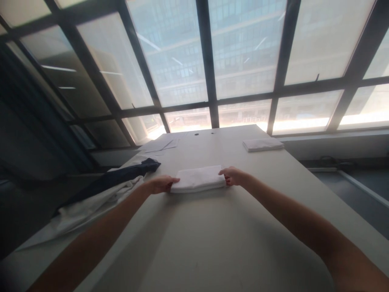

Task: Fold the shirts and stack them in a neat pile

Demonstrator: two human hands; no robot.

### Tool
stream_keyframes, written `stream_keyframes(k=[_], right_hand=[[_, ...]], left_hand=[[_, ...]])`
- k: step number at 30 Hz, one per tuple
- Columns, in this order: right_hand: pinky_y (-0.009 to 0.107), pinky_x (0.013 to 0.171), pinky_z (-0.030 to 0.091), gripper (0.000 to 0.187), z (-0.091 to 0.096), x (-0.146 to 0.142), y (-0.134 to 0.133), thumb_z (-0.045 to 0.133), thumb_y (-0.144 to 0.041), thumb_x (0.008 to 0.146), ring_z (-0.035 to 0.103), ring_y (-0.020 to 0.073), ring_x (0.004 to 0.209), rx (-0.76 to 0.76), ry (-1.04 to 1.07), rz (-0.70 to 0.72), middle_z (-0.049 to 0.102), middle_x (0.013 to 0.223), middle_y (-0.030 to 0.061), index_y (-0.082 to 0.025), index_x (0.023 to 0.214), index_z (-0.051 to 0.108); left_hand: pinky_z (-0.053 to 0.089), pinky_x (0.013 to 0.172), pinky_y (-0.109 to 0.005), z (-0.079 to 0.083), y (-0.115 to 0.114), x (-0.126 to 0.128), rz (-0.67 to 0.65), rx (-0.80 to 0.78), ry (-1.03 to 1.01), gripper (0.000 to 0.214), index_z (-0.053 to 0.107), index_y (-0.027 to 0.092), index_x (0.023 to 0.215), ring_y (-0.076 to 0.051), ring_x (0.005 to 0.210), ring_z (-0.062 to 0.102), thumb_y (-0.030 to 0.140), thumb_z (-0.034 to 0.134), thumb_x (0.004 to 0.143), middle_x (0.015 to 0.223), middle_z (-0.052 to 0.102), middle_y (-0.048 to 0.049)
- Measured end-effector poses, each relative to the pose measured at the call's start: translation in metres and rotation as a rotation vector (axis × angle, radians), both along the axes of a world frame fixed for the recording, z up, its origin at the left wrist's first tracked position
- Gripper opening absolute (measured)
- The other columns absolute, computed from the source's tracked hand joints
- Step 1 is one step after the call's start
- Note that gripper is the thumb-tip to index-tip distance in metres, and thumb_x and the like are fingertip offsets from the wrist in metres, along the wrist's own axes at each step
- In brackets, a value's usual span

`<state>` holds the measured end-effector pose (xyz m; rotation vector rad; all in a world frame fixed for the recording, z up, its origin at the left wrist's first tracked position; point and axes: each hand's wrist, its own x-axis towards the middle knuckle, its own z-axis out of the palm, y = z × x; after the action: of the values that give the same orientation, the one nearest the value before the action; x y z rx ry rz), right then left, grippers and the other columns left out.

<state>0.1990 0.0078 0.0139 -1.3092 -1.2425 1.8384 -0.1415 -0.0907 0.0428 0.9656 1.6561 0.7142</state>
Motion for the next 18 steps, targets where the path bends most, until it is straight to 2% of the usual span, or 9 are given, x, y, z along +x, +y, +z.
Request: stream_keyframes(k=[2, 5, 7, 9, 12, 18], right_hand=[[0.024, 0.05, 0.051, 0.025, 0.001, 0.0, -0.001, 0.073, -0.009, 0.068, 0.059, 0.0157, 0.059, -0.048, 0.006, 0.008, 0.057, 0.066, -0.0001, -0.02, 0.084, 0.058], [0.021, 0.051, 0.052, 0.019, 0.004, 0.005, -0.007, 0.069, -0.009, 0.072, 0.06, 0.0149, 0.062, -0.081, 0.06, 0.011, 0.062, 0.072, 0.0025, -0.018, 0.086, 0.06], [0.022, 0.055, 0.055, 0.019, 0.005, 0.011, -0.013, 0.068, -0.012, 0.074, 0.061, 0.0153, 0.067, -0.084, 0.129, 0.004, 0.064, 0.078, 0.0041, -0.016, 0.091, 0.061], [0.027, 0.061, 0.058, 0.023, 0.005, 0.019, -0.018, 0.067, -0.015, 0.077, 0.064, 0.0175, 0.074, -0.074, 0.232, -0.008, 0.067, 0.087, 0.0053, -0.017, 0.098, 0.061], [0.034, 0.067, 0.061, 0.028, 0.003, 0.035, -0.015, 0.066, -0.016, 0.078, 0.066, 0.0203, 0.084, -0.032, 0.39, -0.028, 0.068, 0.098, 0.0052, -0.02, 0.105, 0.06], [0.029, 0.066, 0.057, 0.026, -0.008, 0.088, 0.018, 0.068, -0.015, 0.077, 0.062, 0.0155, 0.076, 0.017, 0.555, -0.198, 0.067, 0.091, -0.0009, -0.025, 0.099, 0.059]], left_hand=[[0.048, 0.051, -0.024, 0.001, -0.002, 0.008, 0.011, 0.001, -0.079, 0.029, 0.066, 0.013, 0.08, -0.014, 0.057, 0.059, 0.031, 0.086, 0.069, 0.07, 0.066, -0.0029], [0.058, 0.065, -0.03, 0.001, -0.004, 0.02, 0.079, 0.023, -0.281, 0.028, 0.069, 0.012, 0.101, -0.019, 0.073, 0.067, 0.022, 0.079, 0.076, 0.091, 0.073, -0.0079], [0.061, 0.072, -0.031, 0.001, -0.002, 0.029, 0.136, 0.051, -0.372, 0.028, 0.067, 0.011, 0.107, -0.02, 0.079, 0.069, 0.017, 0.073, 0.08, 0.098, 0.073, -0.0097], [0.061, 0.071, -0.03, 0.002, 0.006, 0.04, 0.177, 0.097, -0.407, 0.028, 0.066, 0.011, 0.109, -0.02, 0.077, 0.069, 0.013, 0.069, 0.081, 0.098, 0.073, -0.0094], [0.061, 0.066, -0.028, 0.003, 0.024, 0.058, 0.175, 0.185, -0.436, 0.029, 0.065, 0.014, 0.111, -0.017, 0.072, 0.067, 0.013, 0.069, 0.082, 0.095, 0.072, -0.0069], [0.06, 0.066, -0.027, -0.002, 0.081, 0.114, 0.083, 0.279, -0.546, 0.024, 0.063, 0.017, 0.106, -0.014, 0.072, 0.065, 0.013, 0.069, 0.083, 0.096, 0.068, -0.0037]])
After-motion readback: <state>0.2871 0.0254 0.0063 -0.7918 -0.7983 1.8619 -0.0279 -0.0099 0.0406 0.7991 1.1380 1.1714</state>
